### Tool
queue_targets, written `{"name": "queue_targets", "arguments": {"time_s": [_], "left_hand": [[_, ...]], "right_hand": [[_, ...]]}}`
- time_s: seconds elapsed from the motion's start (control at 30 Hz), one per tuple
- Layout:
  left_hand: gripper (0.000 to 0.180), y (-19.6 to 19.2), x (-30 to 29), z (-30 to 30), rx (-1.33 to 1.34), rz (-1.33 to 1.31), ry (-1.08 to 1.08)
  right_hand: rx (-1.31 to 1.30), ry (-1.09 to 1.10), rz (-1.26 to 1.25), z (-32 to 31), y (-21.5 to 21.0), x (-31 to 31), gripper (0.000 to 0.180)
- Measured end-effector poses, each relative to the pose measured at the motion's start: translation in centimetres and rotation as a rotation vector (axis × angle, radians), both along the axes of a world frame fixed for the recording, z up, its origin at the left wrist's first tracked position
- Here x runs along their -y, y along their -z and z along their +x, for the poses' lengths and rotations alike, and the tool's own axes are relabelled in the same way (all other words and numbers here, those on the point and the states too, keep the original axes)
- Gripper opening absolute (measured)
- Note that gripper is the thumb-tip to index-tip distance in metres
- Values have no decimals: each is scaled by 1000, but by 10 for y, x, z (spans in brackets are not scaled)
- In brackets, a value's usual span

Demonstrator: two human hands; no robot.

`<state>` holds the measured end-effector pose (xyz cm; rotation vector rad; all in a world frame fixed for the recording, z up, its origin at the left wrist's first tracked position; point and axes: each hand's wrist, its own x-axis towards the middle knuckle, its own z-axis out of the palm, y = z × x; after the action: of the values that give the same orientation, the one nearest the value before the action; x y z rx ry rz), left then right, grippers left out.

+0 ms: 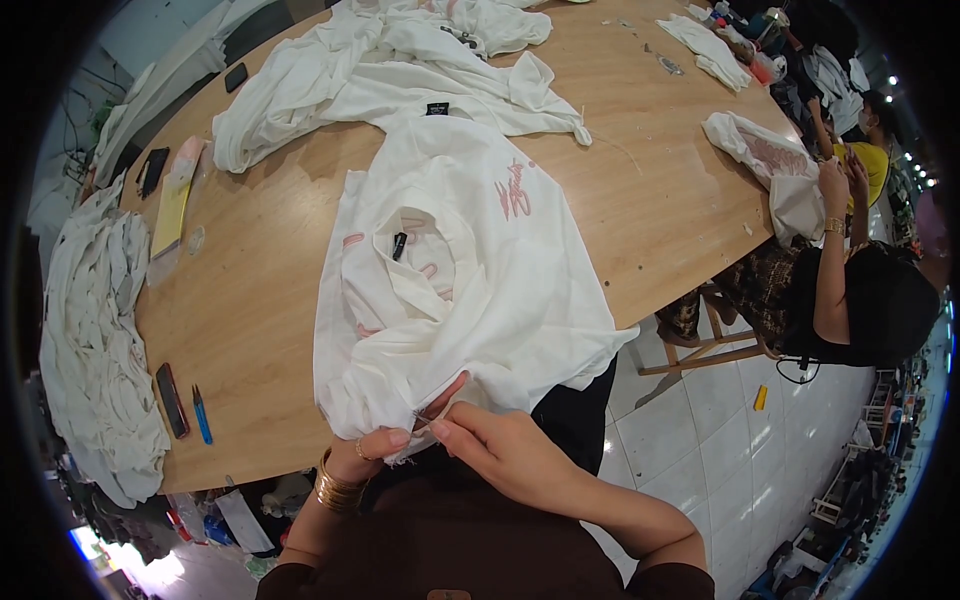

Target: Trimming excess loose threads from white t-shirts using small snips.

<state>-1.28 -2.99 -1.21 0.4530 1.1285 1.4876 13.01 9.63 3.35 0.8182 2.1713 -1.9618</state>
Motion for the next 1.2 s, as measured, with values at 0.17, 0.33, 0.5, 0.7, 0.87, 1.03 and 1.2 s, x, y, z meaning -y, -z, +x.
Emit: {"name": "queue_targets", "arguments": {"time_s": [0.17,0.33,0.5,0.7,0.87,1.03,1.2], "left_hand": [[54,-1,2,-1,-46,-10,37],[46,-1,3,-2,-137,-25,124],[46,-6,0,0,-132,-12,95],[46,-5,3,-3,-82,-37,79],[46,-4,2,-2,-89,-38,53],[45,-6,3,-2,-93,-25,90],[47,-9,0,-1,-131,-24,94]], "right_hand": [[10,5,-11,0,0,0,25],[4,-2,47,-1,1,1,24],[0,-3,111,-1,2,2,23],[-26,19,117,-1,4,2,23],[-29,-8,108,-1,4,0,23],[-25,-13,185,0,4,2,23],[-10,-5,231,-1,3,3,23]]}}
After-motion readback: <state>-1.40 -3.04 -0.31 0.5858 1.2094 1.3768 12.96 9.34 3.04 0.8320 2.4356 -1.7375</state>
